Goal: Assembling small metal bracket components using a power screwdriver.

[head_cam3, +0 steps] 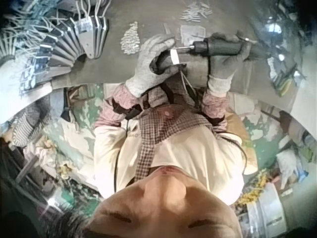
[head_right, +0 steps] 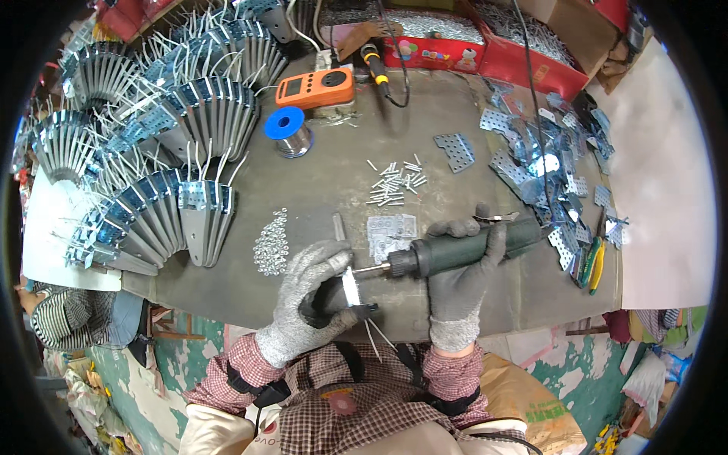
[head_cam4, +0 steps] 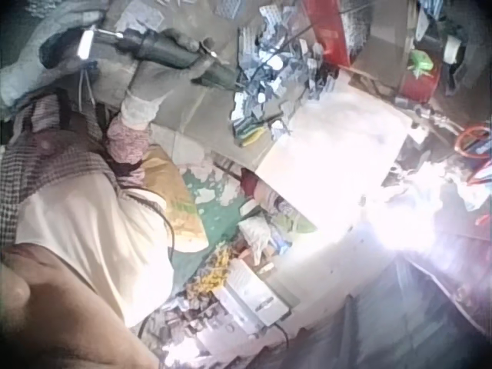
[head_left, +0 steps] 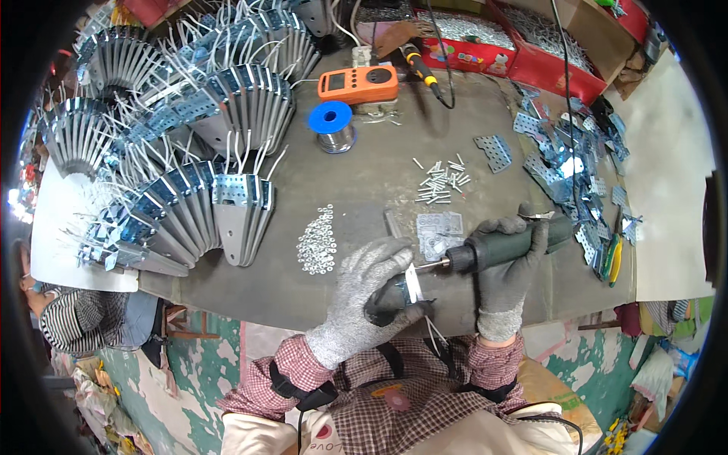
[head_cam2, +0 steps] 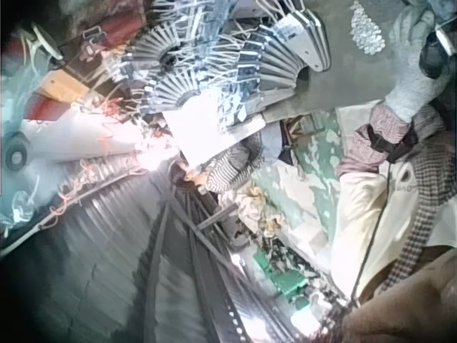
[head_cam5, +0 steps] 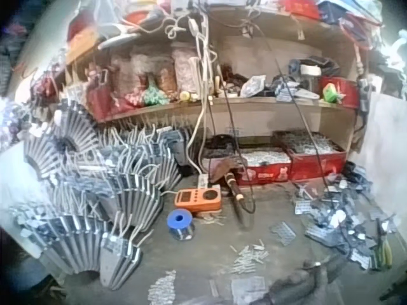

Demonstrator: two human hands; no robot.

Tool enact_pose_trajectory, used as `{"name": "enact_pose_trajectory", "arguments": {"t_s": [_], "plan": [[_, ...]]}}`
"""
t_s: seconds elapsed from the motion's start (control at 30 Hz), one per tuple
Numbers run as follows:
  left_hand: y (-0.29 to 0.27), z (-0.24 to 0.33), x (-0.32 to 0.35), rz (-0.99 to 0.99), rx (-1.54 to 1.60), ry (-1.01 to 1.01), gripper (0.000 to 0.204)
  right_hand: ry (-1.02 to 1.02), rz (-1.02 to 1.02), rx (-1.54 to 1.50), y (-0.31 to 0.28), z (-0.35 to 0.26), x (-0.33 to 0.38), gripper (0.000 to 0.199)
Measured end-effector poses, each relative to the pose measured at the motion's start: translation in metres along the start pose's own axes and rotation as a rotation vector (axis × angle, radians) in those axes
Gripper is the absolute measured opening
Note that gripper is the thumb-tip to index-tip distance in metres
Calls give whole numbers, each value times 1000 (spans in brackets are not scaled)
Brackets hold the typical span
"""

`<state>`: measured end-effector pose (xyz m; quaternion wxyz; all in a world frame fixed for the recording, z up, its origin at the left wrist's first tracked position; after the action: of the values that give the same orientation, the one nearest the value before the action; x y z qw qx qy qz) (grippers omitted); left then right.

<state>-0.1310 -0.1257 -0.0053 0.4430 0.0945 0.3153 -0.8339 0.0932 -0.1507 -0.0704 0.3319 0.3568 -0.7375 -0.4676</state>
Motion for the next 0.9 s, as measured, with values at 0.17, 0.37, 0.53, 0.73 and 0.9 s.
{"name": "enact_pose_trajectory", "arguments": {"t_s": [0.17,0.37,0.53,0.73,0.9], "plan": [[-60,-22,-23,133,-322,-121,51,-9,4,-2,-2,-2,-1,35],[-61,-67,-50,-190,-978,-200,18,6,-10,-5,0,0,0,34],[-58,-70,-58,-168,-899,-145,19,3,11,50,-3,1,0,35],[-42,-29,-19,70,-364,-199,21,14,-8,27,-2,0,-1,34],[-64,-40,-28,56,-719,-148,18,7,10,47,2,1,0,36]]}}
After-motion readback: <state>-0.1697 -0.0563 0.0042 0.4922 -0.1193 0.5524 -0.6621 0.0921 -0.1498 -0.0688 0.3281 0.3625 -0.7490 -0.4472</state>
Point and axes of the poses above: each hand's wrist, its own x-axis away from the middle knuckle, its own y-axis out of the palm, z = x × y, the point moved 7 cm from there along -x, towards the middle knuckle, and after that the axes turned 9 degrees about x, right-handed, at the moved point
